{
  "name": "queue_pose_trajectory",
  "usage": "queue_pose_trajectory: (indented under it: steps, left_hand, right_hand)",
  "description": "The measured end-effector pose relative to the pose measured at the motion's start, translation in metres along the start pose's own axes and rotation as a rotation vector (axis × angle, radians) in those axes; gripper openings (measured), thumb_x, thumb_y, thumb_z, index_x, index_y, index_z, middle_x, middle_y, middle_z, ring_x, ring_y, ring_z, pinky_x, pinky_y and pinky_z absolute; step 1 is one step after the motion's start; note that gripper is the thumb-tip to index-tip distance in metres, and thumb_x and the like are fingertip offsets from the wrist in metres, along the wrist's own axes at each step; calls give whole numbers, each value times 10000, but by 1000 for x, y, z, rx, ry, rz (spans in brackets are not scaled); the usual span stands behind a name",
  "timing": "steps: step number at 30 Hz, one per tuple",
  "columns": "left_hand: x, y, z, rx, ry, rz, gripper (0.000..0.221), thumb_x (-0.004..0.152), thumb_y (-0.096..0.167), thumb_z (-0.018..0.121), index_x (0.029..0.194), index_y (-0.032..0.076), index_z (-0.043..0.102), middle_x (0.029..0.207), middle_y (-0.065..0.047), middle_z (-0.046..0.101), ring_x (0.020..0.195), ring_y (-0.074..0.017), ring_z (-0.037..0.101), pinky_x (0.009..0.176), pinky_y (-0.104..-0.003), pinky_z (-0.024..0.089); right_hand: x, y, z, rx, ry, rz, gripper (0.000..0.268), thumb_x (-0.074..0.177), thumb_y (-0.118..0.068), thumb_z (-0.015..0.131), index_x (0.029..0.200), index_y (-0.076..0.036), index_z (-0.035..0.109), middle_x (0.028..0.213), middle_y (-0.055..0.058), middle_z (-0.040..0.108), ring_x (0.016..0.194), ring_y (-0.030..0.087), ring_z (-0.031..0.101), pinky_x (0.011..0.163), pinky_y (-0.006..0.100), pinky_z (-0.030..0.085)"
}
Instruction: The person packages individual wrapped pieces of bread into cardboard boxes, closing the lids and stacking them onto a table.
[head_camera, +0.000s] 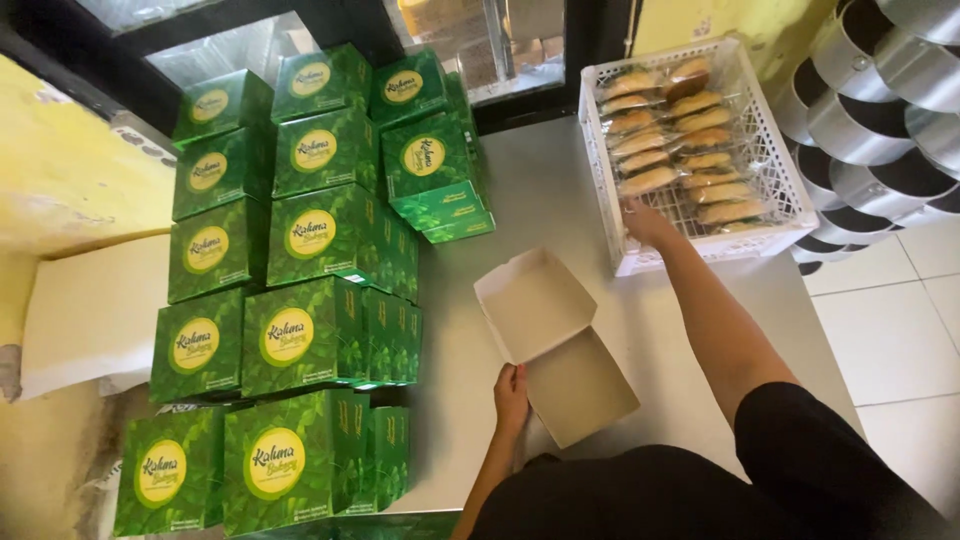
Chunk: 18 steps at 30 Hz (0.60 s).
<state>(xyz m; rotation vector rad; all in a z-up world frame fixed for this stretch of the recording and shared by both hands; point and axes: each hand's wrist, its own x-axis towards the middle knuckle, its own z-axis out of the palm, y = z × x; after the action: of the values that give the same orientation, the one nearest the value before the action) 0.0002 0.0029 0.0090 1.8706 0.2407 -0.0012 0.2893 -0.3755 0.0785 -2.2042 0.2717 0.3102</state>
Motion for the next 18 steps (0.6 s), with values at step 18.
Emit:
queue_pose_trajectory:
  steps: [18]
  left_hand:
    - [-1,14,-3,-35,-37,-4,348,1046,273,591,828,8,537,721,-40,489,685,-125,442,637,-300,426]
  right_hand:
    - [35,42,13,-32,366,-432,380,849,-53,539,1198,7,678,1151,299,672,1102,460,629,948,508,499]
